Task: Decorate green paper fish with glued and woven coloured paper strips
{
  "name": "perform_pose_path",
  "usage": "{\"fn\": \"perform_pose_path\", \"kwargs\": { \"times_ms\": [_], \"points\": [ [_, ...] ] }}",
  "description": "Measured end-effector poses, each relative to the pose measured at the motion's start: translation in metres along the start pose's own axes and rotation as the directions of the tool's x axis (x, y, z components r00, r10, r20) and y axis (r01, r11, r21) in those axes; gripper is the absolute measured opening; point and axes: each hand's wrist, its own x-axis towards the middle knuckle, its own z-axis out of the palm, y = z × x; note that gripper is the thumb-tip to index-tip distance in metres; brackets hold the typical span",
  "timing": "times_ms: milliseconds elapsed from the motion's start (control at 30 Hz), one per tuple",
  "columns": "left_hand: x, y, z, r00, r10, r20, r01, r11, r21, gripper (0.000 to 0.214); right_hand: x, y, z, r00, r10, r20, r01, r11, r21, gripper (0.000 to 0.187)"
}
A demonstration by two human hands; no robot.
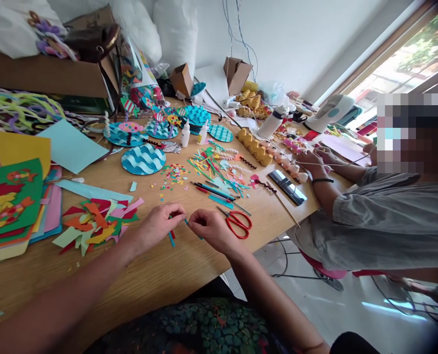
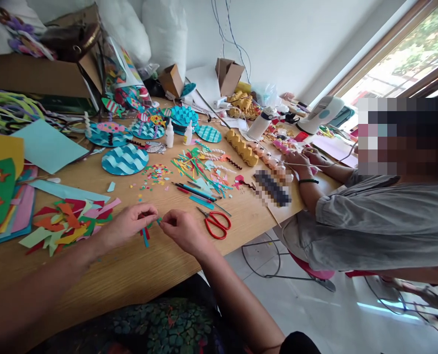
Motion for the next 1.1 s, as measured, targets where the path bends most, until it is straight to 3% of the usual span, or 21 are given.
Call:
{"fn": "perform_pose_path", "kwargs": {
  "times_ms": [100,167,267,333,433,633,867,1100],
  "points": [
    [0.0,-0.005,-0.004,0.999,-0.038,0.026,0.04,0.997,-0.07,0.022,0.001,0.002,0.003,0.999,-0.033,0.017,0.032,0.998,0.059,0.014],
    [-0.002,-0.007,-0.008,0.995,-0.089,0.046,0.095,0.984,-0.154,0.023,0.004,0.009,0.003,0.992,-0.113,-0.063,0.116,0.992,0.049,0.011],
    [-0.006,-0.007,-0.014,0.981,-0.179,0.078,0.194,0.937,-0.291,0.026,0.007,0.025,0.007,0.922,-0.33,-0.203,0.31,0.942,-0.126,0.019],
    [-0.007,-0.005,-0.017,0.972,-0.218,0.086,0.234,0.917,-0.322,0.026,0.007,0.032,0.011,0.859,-0.49,-0.15,0.439,0.854,-0.279,0.025],
    [-0.005,-0.004,-0.02,0.972,-0.225,0.064,0.234,0.934,-0.271,0.025,0.006,0.033,0.017,0.799,-0.601,-0.024,0.541,0.735,-0.407,0.025],
    [0.002,-0.011,-0.023,0.987,-0.159,0.01,0.159,0.986,-0.038,0.02,0.004,0.026,0.021,0.761,-0.648,0.033,0.572,0.646,-0.506,0.03],
    [0.006,-0.022,-0.023,0.995,-0.095,-0.026,0.098,0.977,0.19,0.014,0.005,0.027,0.027,0.789,-0.603,0.118,0.56,0.627,-0.541,0.024],
    [0.008,-0.033,-0.024,1.0,0.027,-0.007,-0.023,0.929,0.369,0.016,0.01,0.032,0.032,0.786,-0.592,0.177,0.55,0.539,-0.638,0.021]
  ]
}}
